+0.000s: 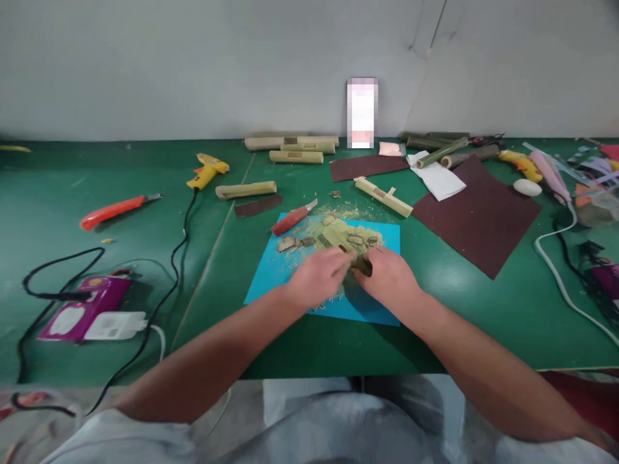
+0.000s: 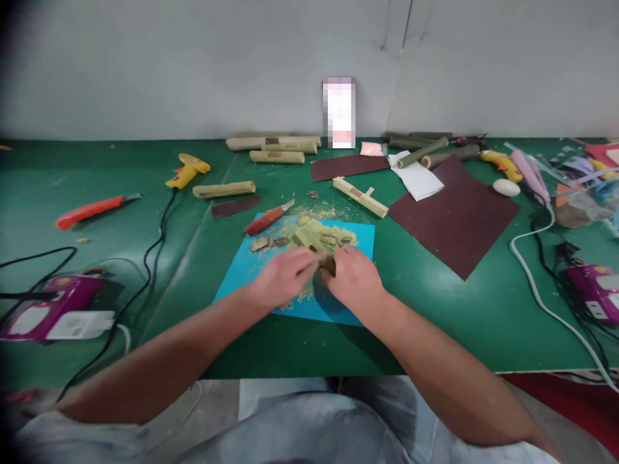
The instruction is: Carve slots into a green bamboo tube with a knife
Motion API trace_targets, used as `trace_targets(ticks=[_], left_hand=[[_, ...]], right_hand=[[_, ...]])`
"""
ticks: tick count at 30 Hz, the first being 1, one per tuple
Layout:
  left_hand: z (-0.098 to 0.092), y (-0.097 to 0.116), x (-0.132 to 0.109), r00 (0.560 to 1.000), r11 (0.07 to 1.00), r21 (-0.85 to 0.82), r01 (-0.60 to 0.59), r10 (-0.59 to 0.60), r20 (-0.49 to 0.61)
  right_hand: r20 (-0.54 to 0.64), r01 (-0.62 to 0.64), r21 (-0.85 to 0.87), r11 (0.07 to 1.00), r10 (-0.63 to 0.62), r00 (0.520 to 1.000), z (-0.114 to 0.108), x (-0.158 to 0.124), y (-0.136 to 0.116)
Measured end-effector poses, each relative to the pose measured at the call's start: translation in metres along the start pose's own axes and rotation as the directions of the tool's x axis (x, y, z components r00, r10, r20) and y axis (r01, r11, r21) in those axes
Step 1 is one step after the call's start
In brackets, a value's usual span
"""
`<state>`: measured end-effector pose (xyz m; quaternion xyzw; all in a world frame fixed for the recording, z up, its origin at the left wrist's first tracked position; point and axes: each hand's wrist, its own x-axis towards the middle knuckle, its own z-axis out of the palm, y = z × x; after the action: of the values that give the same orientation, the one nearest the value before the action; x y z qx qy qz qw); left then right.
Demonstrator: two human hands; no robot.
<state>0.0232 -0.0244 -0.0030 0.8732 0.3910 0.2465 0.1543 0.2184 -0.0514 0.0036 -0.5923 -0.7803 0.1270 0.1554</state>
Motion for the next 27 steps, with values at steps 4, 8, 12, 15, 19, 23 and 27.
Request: trace_targets(ticks=[4,8,12,15,19,23,27], left_hand=[[-0.001,0.002,0.0,1.0,1.0,0.009,0.02,-0.02,-0.008],[-0.003,0.0,0.002,0.999,0.999,-0.029,-0.015,0.015,0.032],[-0.005,-0.003,0.003,0.999,0.996,0.083,0.025,-0.022,-0.041],[-0.006,-0.005,0.003,0.999,0.995,0.095,0.027,-0.022,-0.048],[-0.008,-0.015,0.005,0.998,0.997,0.064,0.032,-0.029,-0.049],[-0.008,-0.016,0.005,0.99,0.986,0.14,0.088,-0.072,-0.118],[-0.006,-0.007,0.001,1.0,0.994,0.111,-0.019,0.017,0.019]], right_hand=[[0.006,0.002,-0.003,1.0,-0.002,1.0,0.0,0.0,0.0],[-0.006,0.008,0.005,1.0,-0.008,1.0,0.001,0.0,0.0],[-0.003,0.013,0.011,1.0,-0.013,1.0,0.002,0.0,0.0],[0.008,0.002,0.009,1.0,-0.002,1.0,0.001,0.0,-0.001],[0.009,0.002,0.014,1.0,-0.002,1.0,0.0,0.0,-0.002],[0.013,0.004,0.009,1.0,-0.004,1.0,-0.001,-0.001,-0.002],[0.007,-0.002,-0.009,1.0,0.002,1.0,-0.002,-0.004,-0.005]])
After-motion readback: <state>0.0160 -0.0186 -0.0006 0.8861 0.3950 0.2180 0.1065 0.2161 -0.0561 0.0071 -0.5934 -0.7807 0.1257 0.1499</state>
